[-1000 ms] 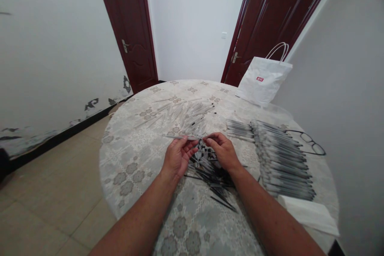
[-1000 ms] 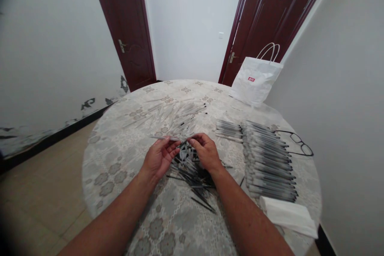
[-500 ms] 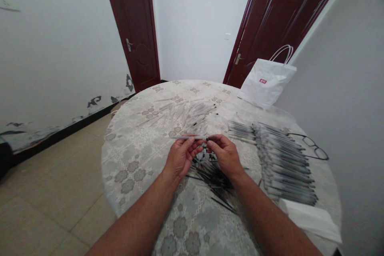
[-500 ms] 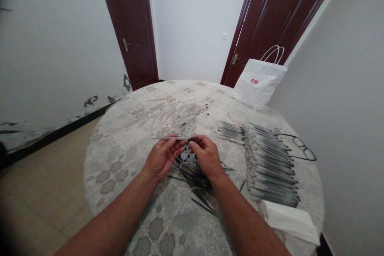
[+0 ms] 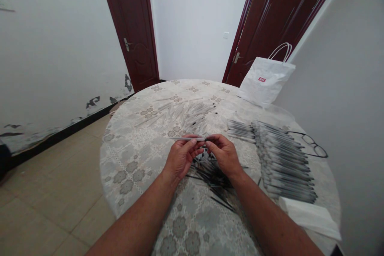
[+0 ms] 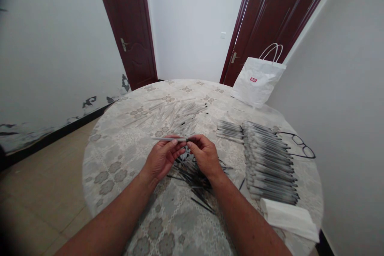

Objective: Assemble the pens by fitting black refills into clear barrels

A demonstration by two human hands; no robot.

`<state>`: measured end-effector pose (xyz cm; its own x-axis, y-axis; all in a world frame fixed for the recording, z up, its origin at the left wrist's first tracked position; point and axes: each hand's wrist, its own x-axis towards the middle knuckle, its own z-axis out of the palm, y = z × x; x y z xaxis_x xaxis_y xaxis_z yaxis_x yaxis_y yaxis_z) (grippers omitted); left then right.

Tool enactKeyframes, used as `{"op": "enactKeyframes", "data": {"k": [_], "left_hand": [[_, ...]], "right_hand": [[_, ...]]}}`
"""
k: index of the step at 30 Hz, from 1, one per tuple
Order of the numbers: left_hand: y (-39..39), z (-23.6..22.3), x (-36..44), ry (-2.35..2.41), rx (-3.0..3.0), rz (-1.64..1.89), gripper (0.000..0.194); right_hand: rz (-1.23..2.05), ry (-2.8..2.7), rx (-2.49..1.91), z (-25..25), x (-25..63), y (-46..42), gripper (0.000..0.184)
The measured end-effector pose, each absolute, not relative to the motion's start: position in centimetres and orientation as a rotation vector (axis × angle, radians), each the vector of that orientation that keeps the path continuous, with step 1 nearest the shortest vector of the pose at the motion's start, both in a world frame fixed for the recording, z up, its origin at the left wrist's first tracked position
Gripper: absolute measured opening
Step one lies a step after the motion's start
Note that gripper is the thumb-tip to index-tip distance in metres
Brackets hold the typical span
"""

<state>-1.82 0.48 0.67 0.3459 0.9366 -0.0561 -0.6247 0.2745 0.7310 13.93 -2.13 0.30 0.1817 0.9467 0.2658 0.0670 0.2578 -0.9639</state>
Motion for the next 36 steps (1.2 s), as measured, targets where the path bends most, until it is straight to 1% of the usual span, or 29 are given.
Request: {"op": "enactKeyframes", "data": {"k": [3, 8, 12, 14, 19, 21, 24, 26, 29, 30, 34, 36], "left_hand": [[0.5, 0.5, -1.8, 0.569, 0.699, 1.12, 0.022], [0.5, 0.5, -1.7, 0.61, 0.722, 1.113, 0.024], [0.4, 0.6, -1.7, 0.637, 0.719, 1.117, 0.026], [0.4, 0.6, -1.6, 0.651, 0.727, 1.107, 0.027], [0.3, 0.4, -1.5, 0.659, 0.753, 1.082, 0.028], [0.3, 0.3, -1.5, 0.661, 0.744, 1.099, 0.029], [0.3, 0.3, -1.6, 0.663, 0.728, 1.12, 0.029], [0.3, 0.3, -1.6, 0.66, 0.734, 1.11, 0.03], [0.2, 0.5, -1.6, 0.652, 0.761, 1.083, 0.031], [0.1, 0.6, -1.6, 0.648, 0.77, 1.071, 0.031], [0.0, 0.7, -1.6, 0.631, 0.775, 1.041, 0.03], [-0.1, 0.8, -1.6, 0.63, 0.768, 1.046, 0.031]], "right_hand": [[0.792, -1.269, -1.162, 0.3, 14.1, -2.2, 0.018], [0.548, -1.419, -1.224, 0.4, 14.3, -2.5, 0.013], [0.516, -1.495, -1.255, 0.6, 14.5, -2.7, 0.015], [0.495, -1.537, -1.302, 0.7, 14.5, -2.8, 0.019], [0.466, -1.592, -1.376, 0.6, 14.6, -3.2, 0.039], [0.482, -1.562, -1.355, 0.5, 14.6, -3.4, 0.036], [0.451, -1.546, -1.299, 0.6, 14.5, -3.6, 0.02], [0.407, -1.584, -1.281, 0.7, 14.4, -3.6, 0.019], [0.366, -1.651, -1.304, 0.8, 14.3, -3.6, 0.014], [0.358, -1.672, -1.317, 0.7, 14.3, -3.5, 0.016], [0.372, -1.709, -1.376, 0.3, 14.4, -3.4, 0.036], [0.401, -1.69, -1.386, 0.1, 14.4, -3.4, 0.041]]}}
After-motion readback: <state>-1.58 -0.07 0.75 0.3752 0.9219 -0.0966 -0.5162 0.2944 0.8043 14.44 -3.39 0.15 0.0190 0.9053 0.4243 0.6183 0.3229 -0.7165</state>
